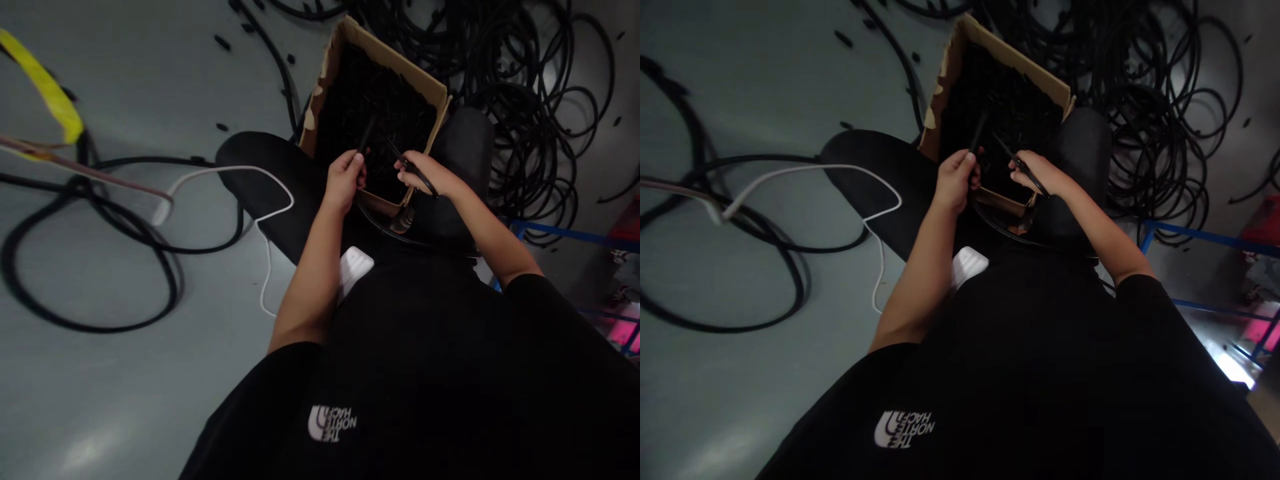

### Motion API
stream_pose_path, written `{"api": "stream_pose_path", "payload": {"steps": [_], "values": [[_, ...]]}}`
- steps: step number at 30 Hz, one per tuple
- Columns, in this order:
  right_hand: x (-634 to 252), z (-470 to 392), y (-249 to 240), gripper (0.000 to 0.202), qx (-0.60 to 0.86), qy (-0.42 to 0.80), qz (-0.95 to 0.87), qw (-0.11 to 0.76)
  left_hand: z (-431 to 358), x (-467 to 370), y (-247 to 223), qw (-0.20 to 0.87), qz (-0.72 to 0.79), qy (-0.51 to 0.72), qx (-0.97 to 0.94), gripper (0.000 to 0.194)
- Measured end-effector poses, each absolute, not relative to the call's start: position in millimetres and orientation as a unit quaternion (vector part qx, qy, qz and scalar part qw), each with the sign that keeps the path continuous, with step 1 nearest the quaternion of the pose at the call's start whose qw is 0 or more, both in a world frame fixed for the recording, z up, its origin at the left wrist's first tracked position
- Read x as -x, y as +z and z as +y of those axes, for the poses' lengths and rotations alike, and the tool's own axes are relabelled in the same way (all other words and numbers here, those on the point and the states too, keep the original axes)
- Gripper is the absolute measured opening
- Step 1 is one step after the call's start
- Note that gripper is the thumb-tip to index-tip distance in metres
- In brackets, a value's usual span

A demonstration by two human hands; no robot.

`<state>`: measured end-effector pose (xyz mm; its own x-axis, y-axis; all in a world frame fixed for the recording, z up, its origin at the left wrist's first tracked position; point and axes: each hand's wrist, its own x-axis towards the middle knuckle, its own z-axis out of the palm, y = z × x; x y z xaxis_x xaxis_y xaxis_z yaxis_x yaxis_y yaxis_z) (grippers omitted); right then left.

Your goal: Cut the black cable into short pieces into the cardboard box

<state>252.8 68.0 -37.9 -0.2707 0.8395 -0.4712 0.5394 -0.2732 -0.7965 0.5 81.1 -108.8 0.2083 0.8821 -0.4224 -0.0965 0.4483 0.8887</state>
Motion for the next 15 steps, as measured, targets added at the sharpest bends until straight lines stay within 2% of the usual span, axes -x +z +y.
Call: {"api": "stream_pose_path", "payload": {"steps": [4, 8, 15], "values": [[-240, 85, -56, 0.018, 0.567, 0.549, -0.604, 0.113, 77, -3, -117, 0.659, 0.529, 0.355, -0.399, 0.060], [-233, 84, -72, 0.019, 0.567, 0.595, -0.555, 0.128, 74, -2, -125, 0.640, 0.541, 0.327, -0.437, 0.049], [-231, 81, -91, 0.017, 0.572, 0.609, -0.535, 0.125, 73, 0, -125, 0.623, 0.537, 0.310, -0.477, 0.046]]}}
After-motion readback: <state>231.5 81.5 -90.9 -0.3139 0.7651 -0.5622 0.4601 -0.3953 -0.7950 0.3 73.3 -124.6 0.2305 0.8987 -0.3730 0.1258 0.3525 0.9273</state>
